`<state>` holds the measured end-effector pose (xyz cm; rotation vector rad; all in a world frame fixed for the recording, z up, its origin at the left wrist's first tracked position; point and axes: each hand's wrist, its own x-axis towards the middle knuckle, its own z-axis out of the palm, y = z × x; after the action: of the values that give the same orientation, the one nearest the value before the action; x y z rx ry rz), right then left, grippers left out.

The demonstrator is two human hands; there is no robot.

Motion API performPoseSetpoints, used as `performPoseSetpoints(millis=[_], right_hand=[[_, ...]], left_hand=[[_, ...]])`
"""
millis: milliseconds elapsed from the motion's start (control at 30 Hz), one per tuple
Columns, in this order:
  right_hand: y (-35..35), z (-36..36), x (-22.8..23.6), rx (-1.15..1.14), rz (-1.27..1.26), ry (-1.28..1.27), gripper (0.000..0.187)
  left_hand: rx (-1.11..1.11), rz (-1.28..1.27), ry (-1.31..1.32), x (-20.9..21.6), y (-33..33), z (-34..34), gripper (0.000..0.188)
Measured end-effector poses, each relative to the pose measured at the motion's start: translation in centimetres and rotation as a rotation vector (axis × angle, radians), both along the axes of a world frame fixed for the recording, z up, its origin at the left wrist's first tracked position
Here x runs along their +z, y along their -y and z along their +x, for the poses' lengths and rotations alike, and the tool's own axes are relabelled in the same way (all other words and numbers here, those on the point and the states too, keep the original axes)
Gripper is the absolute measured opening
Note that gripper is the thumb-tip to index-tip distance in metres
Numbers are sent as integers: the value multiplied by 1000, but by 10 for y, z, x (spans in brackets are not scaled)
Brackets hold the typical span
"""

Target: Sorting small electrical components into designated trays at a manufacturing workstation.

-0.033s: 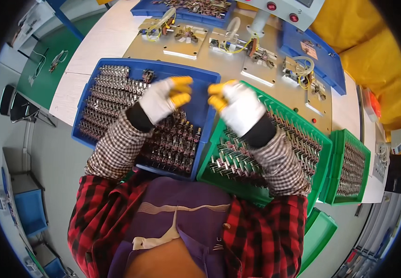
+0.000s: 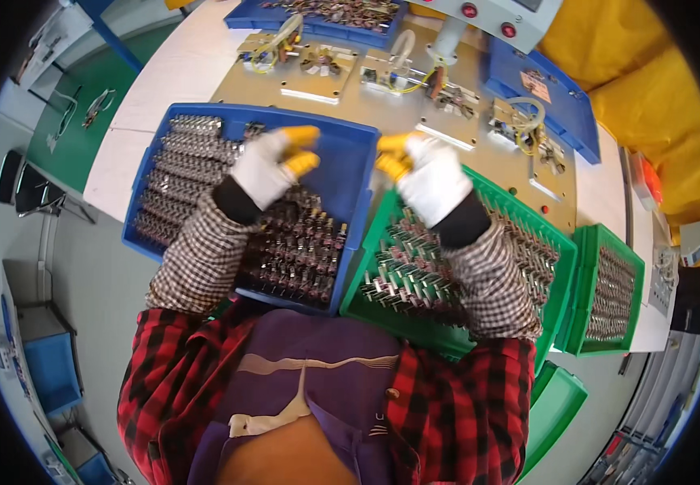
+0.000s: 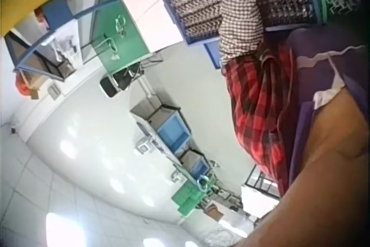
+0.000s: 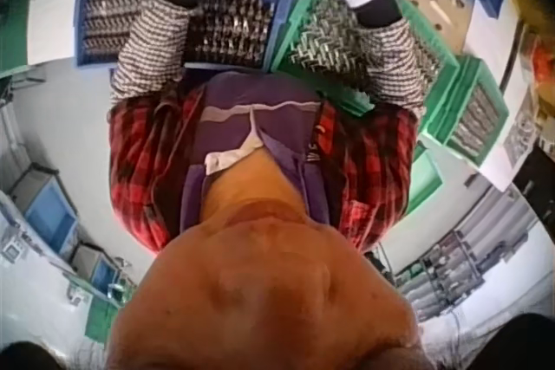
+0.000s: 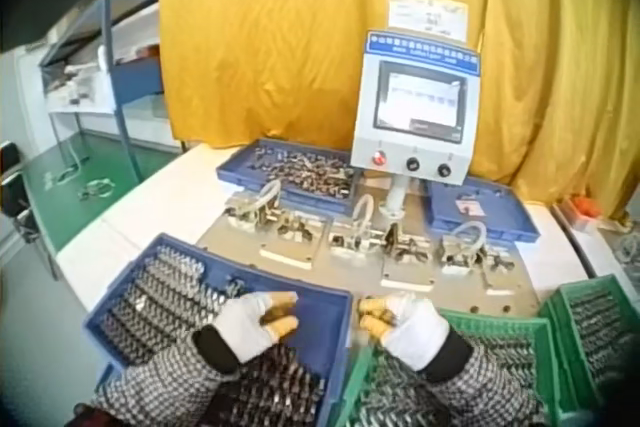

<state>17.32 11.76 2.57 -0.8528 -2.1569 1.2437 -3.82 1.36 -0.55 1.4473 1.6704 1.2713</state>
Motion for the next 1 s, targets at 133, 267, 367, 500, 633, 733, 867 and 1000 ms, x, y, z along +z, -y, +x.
performPoseSetpoints(millis=[133, 267, 367, 500, 633, 733, 867, 1000], right_hand=[[-111, 63, -40, -323, -107, -331, 17], [-158, 141, -30, -718, -146, -414, 17], [-169, 177, -30, -803, -67, -242, 18], [-183, 194, -40, -872, 4, -30, 19], [-201, 203, -54, -920, 60, 175, 21], [-213, 209, -64, -952, 102, 331, 22], [-231, 225, -76, -990, 146, 544, 24], [-235, 226, -84, -995, 202, 692, 24]], left_hand=[[289, -161, -701, -5, -14, -47, 30], [345, -458, -791, -9, -14, -65, 29], [372, -486, -795, -11, -15, -63, 27], [421, -513, -837, -14, -18, -65, 23], [464, -504, -828, -22, -18, -79, 22], [505, -419, -719, -41, -19, -95, 22], [506, -140, -302, -68, -20, -117, 21], [481, -2, -30, -65, -20, -117, 19]])
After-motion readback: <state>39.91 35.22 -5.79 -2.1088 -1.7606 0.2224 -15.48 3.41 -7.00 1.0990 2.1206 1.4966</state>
